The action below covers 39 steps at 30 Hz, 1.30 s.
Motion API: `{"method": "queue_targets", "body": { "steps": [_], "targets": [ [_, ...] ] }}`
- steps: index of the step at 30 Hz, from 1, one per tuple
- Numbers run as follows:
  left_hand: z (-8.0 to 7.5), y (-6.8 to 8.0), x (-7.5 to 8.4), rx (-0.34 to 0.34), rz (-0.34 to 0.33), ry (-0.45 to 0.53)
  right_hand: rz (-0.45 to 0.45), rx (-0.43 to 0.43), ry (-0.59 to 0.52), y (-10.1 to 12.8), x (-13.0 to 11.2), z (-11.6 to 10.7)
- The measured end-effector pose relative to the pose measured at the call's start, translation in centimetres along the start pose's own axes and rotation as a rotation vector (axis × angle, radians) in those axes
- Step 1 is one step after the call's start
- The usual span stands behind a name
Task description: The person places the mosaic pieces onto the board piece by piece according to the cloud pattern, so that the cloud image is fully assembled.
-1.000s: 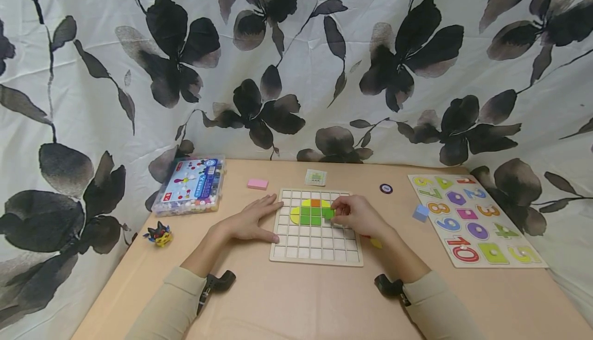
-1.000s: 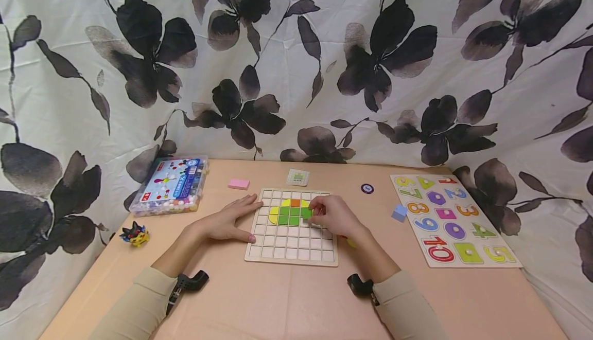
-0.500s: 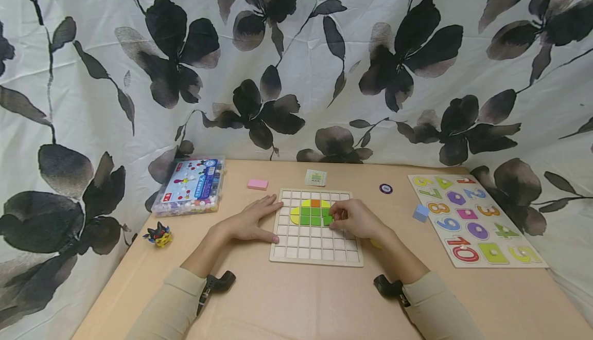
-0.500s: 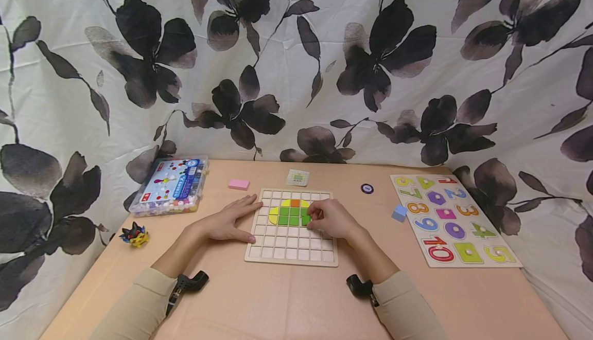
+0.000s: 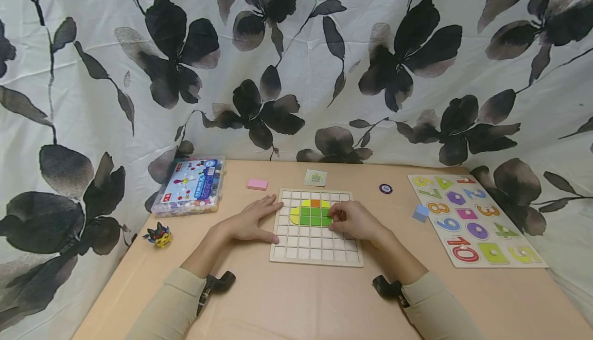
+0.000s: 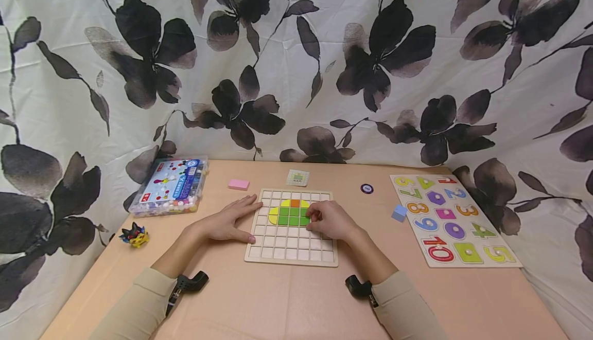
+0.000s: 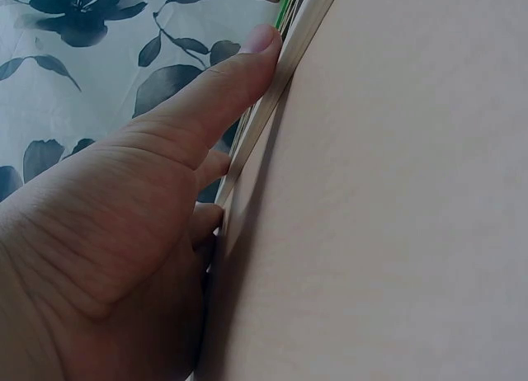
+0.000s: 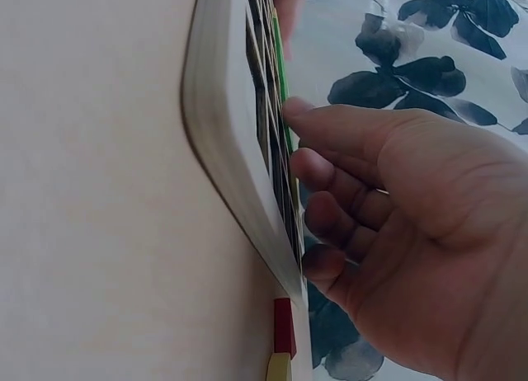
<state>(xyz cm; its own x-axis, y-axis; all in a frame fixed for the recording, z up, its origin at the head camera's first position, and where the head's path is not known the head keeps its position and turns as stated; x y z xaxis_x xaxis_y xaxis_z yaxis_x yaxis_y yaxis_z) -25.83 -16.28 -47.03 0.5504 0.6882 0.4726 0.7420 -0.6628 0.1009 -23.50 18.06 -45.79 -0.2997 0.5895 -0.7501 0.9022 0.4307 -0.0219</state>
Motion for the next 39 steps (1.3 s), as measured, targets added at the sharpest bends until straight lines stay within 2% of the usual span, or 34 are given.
{"method": "queue_targets", "body": {
  "steps": [5, 11, 17, 25, 34, 39],
  "targets": [
    [0.0, 0.0, 0.0, 0.001, 0.003, -0.002, 0.042, 0.008, -0.015, 0.3, -0.3, -0.4],
    [0.1, 0.0, -0.3, -0.002, -0.002, -0.017, -0.001, 0.028, 0.009, 1.1, -0.9, -2.0],
    [0.1, 0.0, -0.3, -0.002, 0.007, -0.010, 0.020, 0.051, 0.012, 2.2, -1.1, -3.8],
    [0.3, -0.1, -0.5, -0.004, -0.001, -0.020, -0.017, 0.078, 0.018, 3.3, -0.1, -6.3],
    [0.3, -0.1, -0.5, -0.006, -0.006, -0.013, 0.085, 0.051, 0.062, 4.3, 1.3, -8.2],
    [0.3, -0.1, -0.5, -0.005, -0.003, -0.015, 0.102, 0.000, 0.072, 4.8, 1.8, -8.8]
  ]
}}
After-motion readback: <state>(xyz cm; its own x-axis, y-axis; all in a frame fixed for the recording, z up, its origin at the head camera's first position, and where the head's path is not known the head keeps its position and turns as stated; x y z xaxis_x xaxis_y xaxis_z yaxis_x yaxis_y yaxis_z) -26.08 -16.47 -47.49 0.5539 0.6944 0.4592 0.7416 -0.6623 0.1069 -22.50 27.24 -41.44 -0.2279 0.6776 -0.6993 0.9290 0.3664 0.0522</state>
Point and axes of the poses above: each hand's wrist, its own y-axis away from the middle knuckle, its own z-axis out of the palm, x = y × z, the point moved 1 cm from there along -y, towards the middle knuckle, and after that the axes turned 5 degrees about -y, right-handed, at the moved point
